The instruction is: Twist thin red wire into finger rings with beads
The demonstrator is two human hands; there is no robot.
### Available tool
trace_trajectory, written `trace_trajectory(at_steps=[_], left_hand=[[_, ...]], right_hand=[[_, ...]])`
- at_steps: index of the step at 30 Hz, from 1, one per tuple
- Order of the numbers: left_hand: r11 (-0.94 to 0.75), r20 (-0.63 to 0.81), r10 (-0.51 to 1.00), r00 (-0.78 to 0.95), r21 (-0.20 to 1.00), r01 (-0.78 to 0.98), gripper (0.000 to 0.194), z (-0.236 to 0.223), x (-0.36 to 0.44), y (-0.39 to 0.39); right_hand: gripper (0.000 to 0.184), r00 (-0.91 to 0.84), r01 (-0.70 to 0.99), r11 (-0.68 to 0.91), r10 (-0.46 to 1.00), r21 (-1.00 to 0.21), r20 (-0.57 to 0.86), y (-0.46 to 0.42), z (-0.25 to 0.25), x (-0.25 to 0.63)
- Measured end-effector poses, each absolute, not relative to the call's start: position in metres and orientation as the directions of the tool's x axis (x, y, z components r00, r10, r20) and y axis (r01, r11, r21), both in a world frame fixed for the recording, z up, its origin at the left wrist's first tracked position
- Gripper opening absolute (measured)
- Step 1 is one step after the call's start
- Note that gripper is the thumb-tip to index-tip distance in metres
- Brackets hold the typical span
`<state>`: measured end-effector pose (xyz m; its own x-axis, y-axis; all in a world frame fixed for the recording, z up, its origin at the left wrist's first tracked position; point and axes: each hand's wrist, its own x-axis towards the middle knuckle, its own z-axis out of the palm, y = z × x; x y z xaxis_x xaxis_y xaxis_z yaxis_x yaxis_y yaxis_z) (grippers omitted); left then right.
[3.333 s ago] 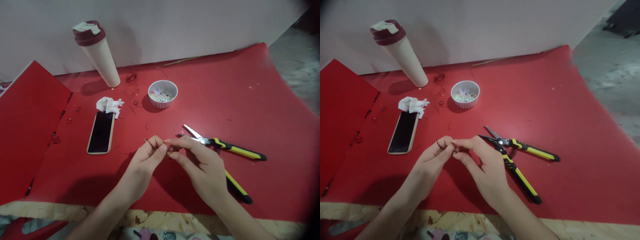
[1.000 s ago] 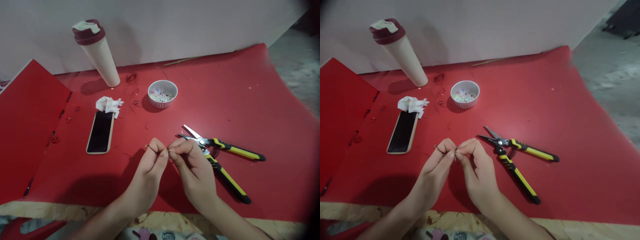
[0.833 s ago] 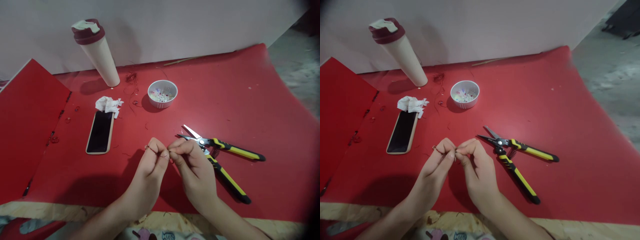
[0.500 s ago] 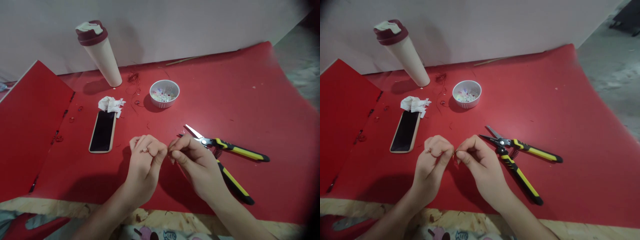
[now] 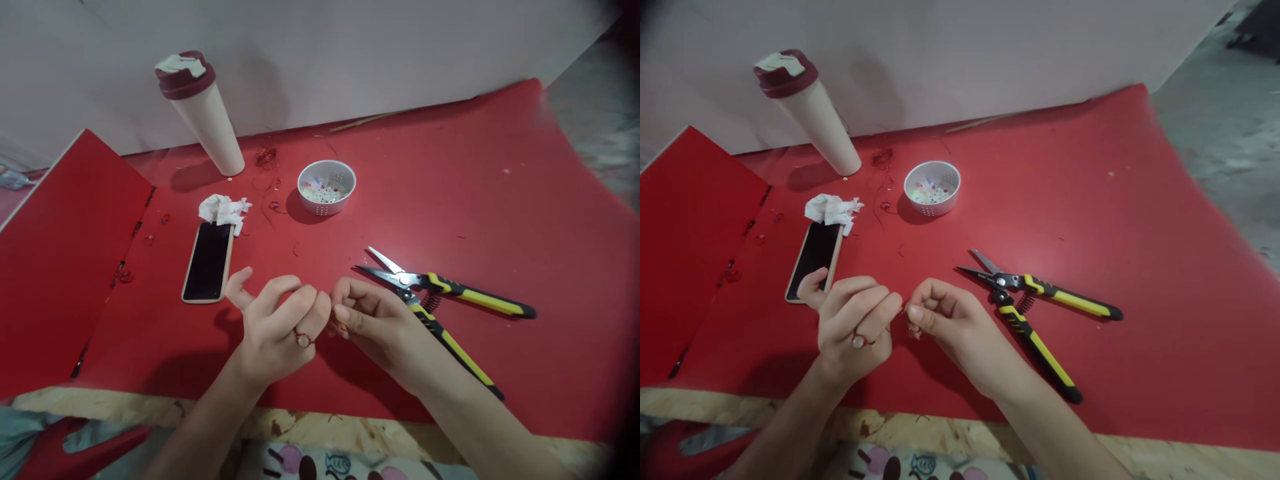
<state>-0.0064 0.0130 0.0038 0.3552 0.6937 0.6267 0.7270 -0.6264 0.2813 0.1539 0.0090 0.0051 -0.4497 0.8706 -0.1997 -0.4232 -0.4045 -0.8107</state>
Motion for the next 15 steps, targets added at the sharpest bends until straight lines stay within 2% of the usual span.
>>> trace_trajectory(at_steps=[3,5,7,10,12,15], left_hand=[[-0.599,0.647,0.696,0.31,0.287,0.747,0.033,0.005,-0.006,0.014],[-0.572,0.613,0.744,0.267,0.377,0.728,0.028,0.006,-0.003,0.017],[-0.477,0.49,0.851,0.19,0.571,0.668,0.02,0.008,0.001,0.02],[-0.185,0.158,0.983,0.097,0.877,0.443,0.016,0.01,0.008,0.023],[-0.038,0.002,0.991,0.135,0.965,0.261,0.019,0.011,0.01,0.023],[0.03,-0.048,0.98,0.195,0.995,0.096,0.015,0.01,0.01,0.022]], right_hand=[[0.019,-0.455,-0.337,-0.365,0.87,-0.868,-0.189,0.009,0.006,0.156],[0.018,-0.413,-0.269,-0.304,0.893,-0.914,-0.176,0.008,0.007,0.156],[0.015,-0.275,-0.182,-0.206,0.95,-0.961,-0.152,0.008,0.008,0.155],[0.006,-0.009,-0.02,-0.04,0.999,-0.999,-0.04,0.007,0.009,0.153],[0.004,0.082,0.077,0.047,0.995,-0.996,0.054,0.006,0.01,0.152],[0.007,0.133,0.176,0.139,0.978,-0.975,0.164,0.004,0.009,0.152]])
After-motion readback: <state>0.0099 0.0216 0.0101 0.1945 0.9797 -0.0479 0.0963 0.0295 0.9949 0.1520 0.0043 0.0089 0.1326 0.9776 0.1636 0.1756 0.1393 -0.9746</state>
